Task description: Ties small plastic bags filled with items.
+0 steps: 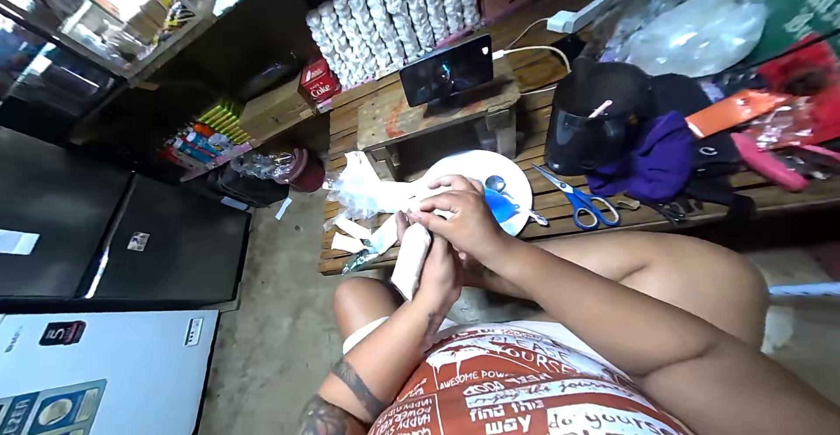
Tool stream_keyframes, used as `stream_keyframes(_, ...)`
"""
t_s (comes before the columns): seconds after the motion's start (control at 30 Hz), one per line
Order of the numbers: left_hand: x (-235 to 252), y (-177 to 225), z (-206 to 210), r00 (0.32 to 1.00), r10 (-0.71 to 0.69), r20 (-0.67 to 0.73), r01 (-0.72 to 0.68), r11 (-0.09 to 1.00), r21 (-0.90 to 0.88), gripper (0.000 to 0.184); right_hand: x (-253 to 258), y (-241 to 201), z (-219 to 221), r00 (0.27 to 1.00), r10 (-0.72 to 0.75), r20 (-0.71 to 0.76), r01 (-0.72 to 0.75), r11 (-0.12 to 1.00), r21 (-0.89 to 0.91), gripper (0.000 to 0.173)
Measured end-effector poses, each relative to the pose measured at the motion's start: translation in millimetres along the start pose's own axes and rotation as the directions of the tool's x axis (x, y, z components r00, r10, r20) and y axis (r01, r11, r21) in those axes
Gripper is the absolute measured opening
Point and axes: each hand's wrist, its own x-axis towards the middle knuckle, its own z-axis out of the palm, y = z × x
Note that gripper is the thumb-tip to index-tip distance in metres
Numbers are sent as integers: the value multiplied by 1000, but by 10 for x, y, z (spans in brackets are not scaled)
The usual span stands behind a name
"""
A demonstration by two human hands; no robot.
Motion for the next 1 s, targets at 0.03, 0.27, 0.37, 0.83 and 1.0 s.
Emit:
stream_keyframes(0.03, 36, 8, 35, 999, -33, -34, 31, 998, -62, 37, 5, 69, 11, 999, -21, -33, 20, 1000, -23, 11)
stream_keyframes(0.27, 233, 97, -2, 987, 157, 40, -162, 937, 309, 30, 88, 280, -18, 993, 80, -86, -83, 996, -39, 15)
stream_keyframes(0.37, 284, 273, -197, 891, 386, 240, -410, 454, 791, 28, 110, 234, -80, 990, 100, -104, -97, 995, 27, 14)
stream_keyframes(0.83, -4, 1018, -557, 879, 202, 431, -476, 399, 783, 32, 116, 45, -170, 985, -122, 122, 115, 991, 62, 19)
stream_keyframes(1.0, -34, 1119, -566, 941, 67, 332, -299, 620, 725, 29, 118, 61, -202, 962, -207, 179, 213, 977, -20, 21)
